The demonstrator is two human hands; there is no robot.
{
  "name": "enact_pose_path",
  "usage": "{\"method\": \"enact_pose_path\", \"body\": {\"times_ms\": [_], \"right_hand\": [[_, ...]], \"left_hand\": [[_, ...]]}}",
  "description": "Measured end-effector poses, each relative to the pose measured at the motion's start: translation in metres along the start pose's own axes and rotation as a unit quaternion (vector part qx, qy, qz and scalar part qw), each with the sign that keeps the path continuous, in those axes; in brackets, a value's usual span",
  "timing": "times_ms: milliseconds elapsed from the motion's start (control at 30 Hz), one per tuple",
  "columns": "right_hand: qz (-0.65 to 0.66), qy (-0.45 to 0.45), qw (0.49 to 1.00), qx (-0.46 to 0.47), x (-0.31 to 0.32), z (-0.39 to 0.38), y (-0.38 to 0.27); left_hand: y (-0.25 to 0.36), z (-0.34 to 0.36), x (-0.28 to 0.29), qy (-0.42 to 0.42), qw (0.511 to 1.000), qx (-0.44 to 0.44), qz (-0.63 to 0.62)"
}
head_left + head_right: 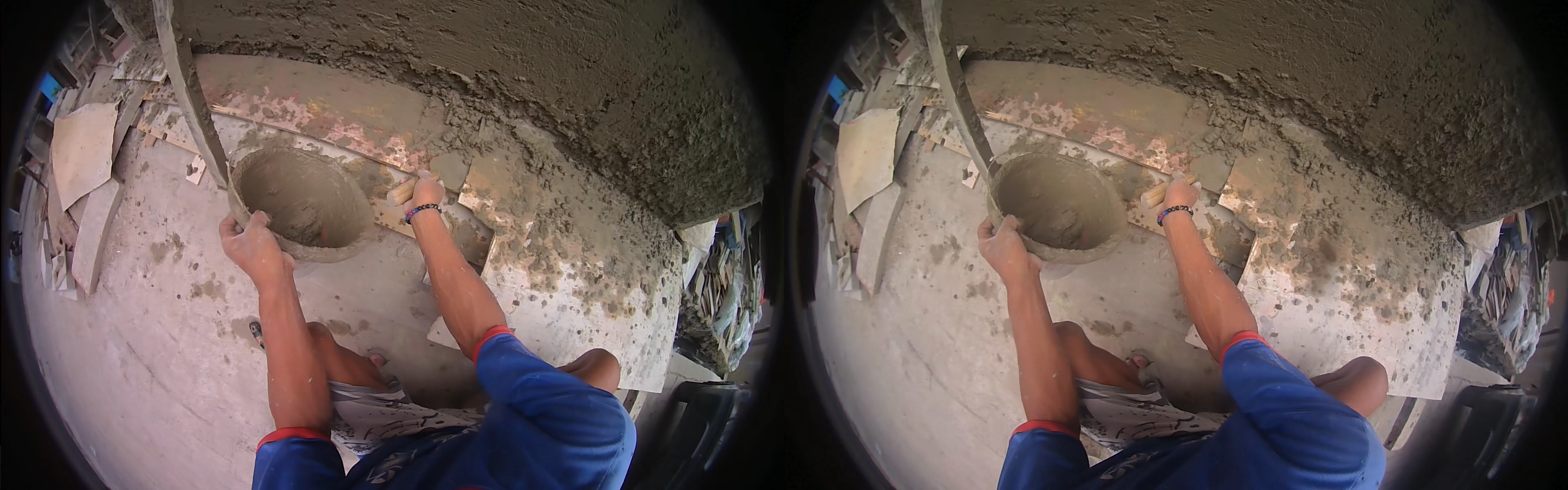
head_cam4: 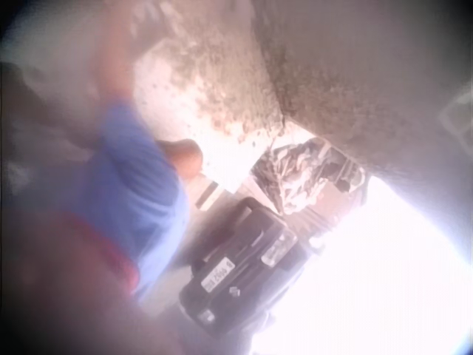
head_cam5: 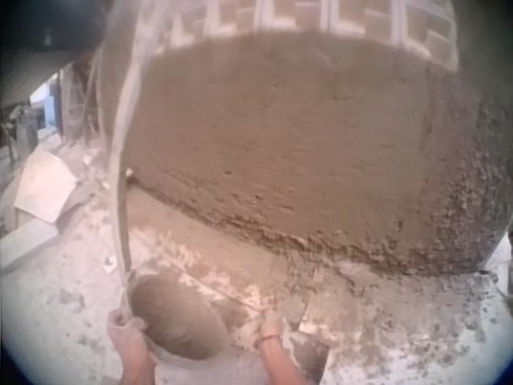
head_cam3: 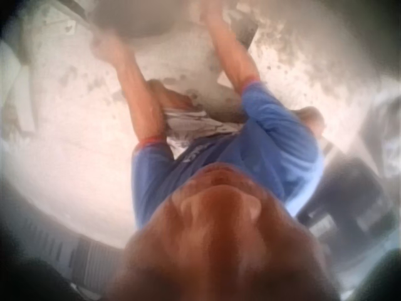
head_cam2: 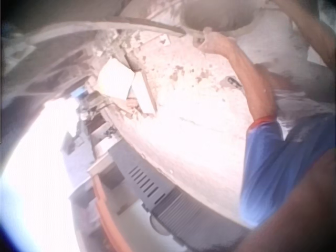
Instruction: The person mixes cement in a bucket using a trowel and then applies the mixture to a vertical wall. They scoop the cement from the bucket and spread it onto the wall surface, smoothing it out with the tool.
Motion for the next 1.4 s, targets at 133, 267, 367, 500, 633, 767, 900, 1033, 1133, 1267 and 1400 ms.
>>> {"method": "enact_pose_path", "body": {"times_ms": [133, 267, 367, 500, 633, 767, 900, 1033, 1133, 1267, 1400], "right_hand": [[0.01, 0.011, 1.0, -0.006, -0.017, 0.01, 0.003], [-0.069, 0.023, 0.996, 0.058, -0.003, 0.006, 0.015], [-0.112, -0.072, 0.982, 0.137, 0.009, 0.027, 0.024], [-0.032, -0.115, 0.993, 0.016, -0.008, 0.057, 0.008], [-0.112, -0.158, 0.979, 0.058, -0.021, 0.093, -0.023], [-0.151, -0.162, 0.975, -0.019, -0.037, 0.111, -0.051], [-0.199, -0.194, 0.961, -0.005, -0.043, 0.137, -0.071], [-0.203, -0.186, 0.961, 0.022, -0.05, 0.128, -0.069], [-0.221, -0.237, 0.939, 0.118, -0.021, 0.141, -0.066], [-0.228, -0.287, 0.921, 0.133, -0.004, 0.125, -0.073], [-0.252, -0.333, 0.89, 0.182, 0.005, 0.106, -0.094]], "left_hand": [[-0.001, 0.005, 0.002, 0.003, 1.0, 0.018, 0.009], [-0.003, 0.01, 0.008, -0.003, 0.999, 0.041, 0.011], [-0.003, 0.013, 0.002, -0.017, 0.999, 0.035, -0.003], [-0.008, 0.018, 0.003, -0.018, 0.999, 0.035, -0.009], [-0.012, 0.019, -0.005, -0.029, 0.999, 0.021, 0.001], [-0.015, 0.016, -0.01, -0.009, 0.999, 0.019, 0.045], [-0.021, 0.008, -0.026, -0.042, 0.998, 0.031, 0.022], [-0.03, 0.009, -0.032, -0.059, 0.997, 0.044, 0.011], [-0.036, 0.0, -0.046, -0.079, 0.993, 0.084, 0.001], [-0.048, 0.002, -0.057, -0.105, 0.99, 0.089, -0.016], [-0.059, -0.001, -0.067, -0.12, 0.989, 0.087, 0.006]]}}
Point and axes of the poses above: each hand's wrist, its own z-axis towards the middle knuckle, its own x-axis out of the back of the hand, y = z × x, the point moved 4 cm from there along z, towards the middle knuckle, and after that the axes turned 8 degrees about x, right-handed, at the moved point
